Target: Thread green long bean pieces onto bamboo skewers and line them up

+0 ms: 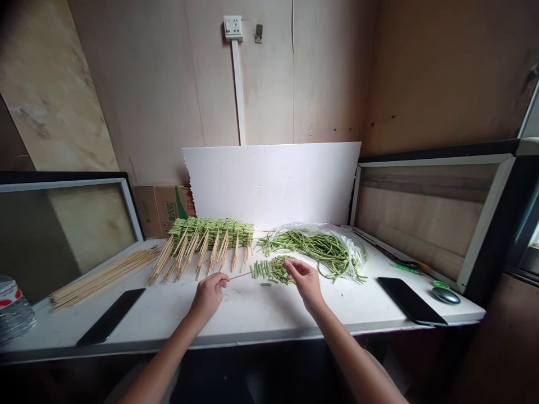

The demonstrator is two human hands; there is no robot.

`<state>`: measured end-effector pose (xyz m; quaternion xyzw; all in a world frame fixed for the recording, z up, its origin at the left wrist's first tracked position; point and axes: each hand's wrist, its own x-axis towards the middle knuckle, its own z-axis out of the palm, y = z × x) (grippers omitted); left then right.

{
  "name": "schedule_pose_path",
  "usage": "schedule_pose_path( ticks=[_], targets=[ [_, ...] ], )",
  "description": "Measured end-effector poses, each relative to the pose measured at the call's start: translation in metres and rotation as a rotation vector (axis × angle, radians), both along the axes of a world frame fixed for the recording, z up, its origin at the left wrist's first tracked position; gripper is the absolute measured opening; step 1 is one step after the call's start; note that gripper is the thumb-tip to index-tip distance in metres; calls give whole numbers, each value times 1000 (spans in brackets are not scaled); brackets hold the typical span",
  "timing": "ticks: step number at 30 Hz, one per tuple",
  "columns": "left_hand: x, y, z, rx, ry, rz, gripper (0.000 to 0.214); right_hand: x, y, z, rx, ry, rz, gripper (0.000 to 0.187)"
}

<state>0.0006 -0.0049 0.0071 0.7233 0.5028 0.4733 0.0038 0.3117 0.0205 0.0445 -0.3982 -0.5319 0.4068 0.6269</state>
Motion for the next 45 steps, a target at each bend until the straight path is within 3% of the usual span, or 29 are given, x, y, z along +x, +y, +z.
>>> schedule_pose_path(
  ticks=[15,25,34,45],
  targets=[
    [-1,-2,1,-63,64,-25,44,-2,1,-8,71,-108,-32,48],
    [-1,-3,-4,44,39,2,37,-8,-2,-12,34,-34,2,46],
    [-4,0,-2,-58,49,-74,41,-7,-3,-10,59,-75,31,44],
    [-4,2,-18,-14,-9,-33,37,-12,-9,-6,41,-40,14,47]
  ],
)
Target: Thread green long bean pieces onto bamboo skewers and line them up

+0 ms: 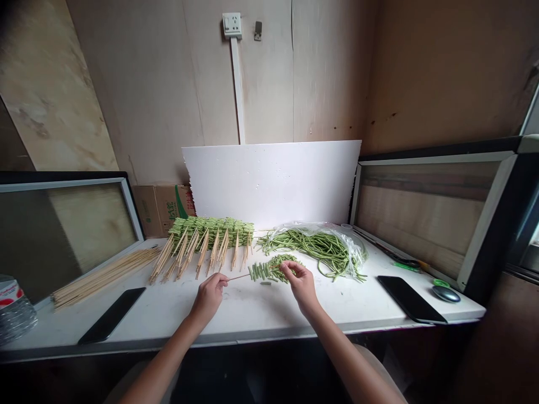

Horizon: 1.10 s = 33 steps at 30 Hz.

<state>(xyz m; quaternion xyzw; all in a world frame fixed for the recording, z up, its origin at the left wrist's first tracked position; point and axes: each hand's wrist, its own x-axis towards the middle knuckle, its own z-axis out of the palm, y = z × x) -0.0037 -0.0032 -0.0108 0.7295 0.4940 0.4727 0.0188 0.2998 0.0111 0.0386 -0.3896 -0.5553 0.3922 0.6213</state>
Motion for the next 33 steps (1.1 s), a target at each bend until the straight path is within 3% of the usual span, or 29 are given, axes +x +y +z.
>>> schedule_pose_path(
  ticks=[11,19,28,33],
  targets=[
    [2,-1,6,-4,13,-72,33,-3,-9,10,38,-44,12,46],
    [-3,2,-4,34,-27,-1,32,-4,-9,7,34,-56,-1,45],
    [0,2,-7,-14,-37,-10,29,-9,-13,10,35,-23,-30,43],
    [1,1,-2,-109,1,-115,36,-6,-10,10,66,-68,-22,41]
  ],
)
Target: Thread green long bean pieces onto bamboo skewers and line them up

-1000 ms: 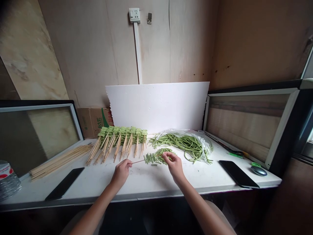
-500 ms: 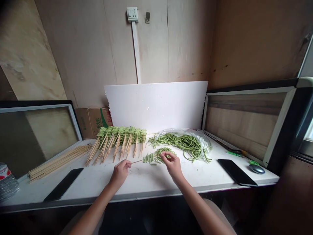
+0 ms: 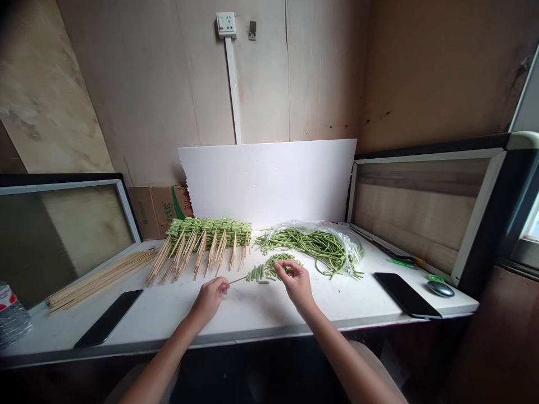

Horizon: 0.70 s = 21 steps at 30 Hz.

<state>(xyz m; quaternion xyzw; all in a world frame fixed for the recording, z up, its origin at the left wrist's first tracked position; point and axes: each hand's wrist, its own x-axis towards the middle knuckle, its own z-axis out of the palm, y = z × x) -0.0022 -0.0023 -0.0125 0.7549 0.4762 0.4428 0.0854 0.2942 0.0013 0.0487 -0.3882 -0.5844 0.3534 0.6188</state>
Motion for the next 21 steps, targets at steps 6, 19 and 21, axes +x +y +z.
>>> schedule_pose_path(
  ticks=[6,19,21],
  targets=[
    [0,0,-2,9,9,6,40,1,5,-5,20,-19,1,41],
    [3,-1,-6,8,35,154,31,-9,0,-15,-20,12,-45,39],
    [3,0,-6,-4,38,141,36,-11,-1,-17,-26,32,-64,38]
  ],
)
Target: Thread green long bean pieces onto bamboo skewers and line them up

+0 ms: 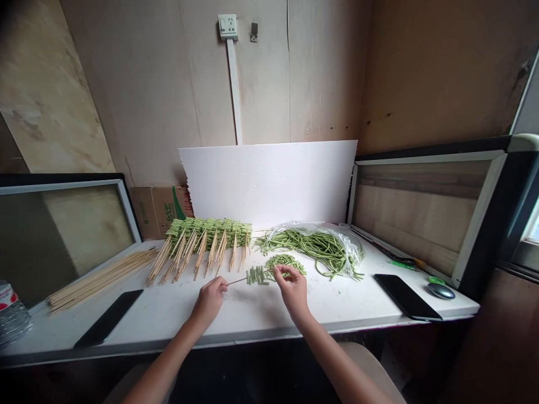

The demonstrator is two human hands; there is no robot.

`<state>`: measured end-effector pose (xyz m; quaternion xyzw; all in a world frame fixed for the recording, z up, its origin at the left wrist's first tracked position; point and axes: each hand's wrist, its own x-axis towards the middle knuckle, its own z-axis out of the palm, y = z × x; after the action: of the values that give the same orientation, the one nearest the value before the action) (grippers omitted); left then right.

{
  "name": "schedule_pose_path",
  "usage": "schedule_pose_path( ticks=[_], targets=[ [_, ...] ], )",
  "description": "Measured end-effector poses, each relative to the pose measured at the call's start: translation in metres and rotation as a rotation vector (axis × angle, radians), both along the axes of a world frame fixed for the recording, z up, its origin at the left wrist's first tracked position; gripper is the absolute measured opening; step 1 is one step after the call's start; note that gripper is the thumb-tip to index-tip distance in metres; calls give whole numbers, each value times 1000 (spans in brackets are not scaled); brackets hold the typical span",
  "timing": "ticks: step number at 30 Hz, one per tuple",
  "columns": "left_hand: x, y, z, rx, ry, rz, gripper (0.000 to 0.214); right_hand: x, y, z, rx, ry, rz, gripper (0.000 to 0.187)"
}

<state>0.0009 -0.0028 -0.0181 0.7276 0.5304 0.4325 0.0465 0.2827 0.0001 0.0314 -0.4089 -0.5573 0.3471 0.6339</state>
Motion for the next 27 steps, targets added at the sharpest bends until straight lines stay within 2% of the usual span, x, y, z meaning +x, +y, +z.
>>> schedule_pose_path(
  ticks=[6,9,15,18,22,27],
  targets=[
    [-2,0,4,-18,7,-136,40,2,0,2,60,-60,-2,36],
    [-3,2,2,-8,-11,-107,40,3,1,3,64,-78,-3,36],
    [-3,2,-1,14,-30,22,33,-4,0,-4,-41,-23,15,38],
    [0,0,4,5,-18,20,32,-7,-1,-7,-71,21,38,37],
    [1,-1,8,1,4,-51,35,-8,0,-10,-62,32,63,36],
    [2,0,4,52,-12,-43,40,-10,-2,-10,-62,21,61,36]
  ],
)
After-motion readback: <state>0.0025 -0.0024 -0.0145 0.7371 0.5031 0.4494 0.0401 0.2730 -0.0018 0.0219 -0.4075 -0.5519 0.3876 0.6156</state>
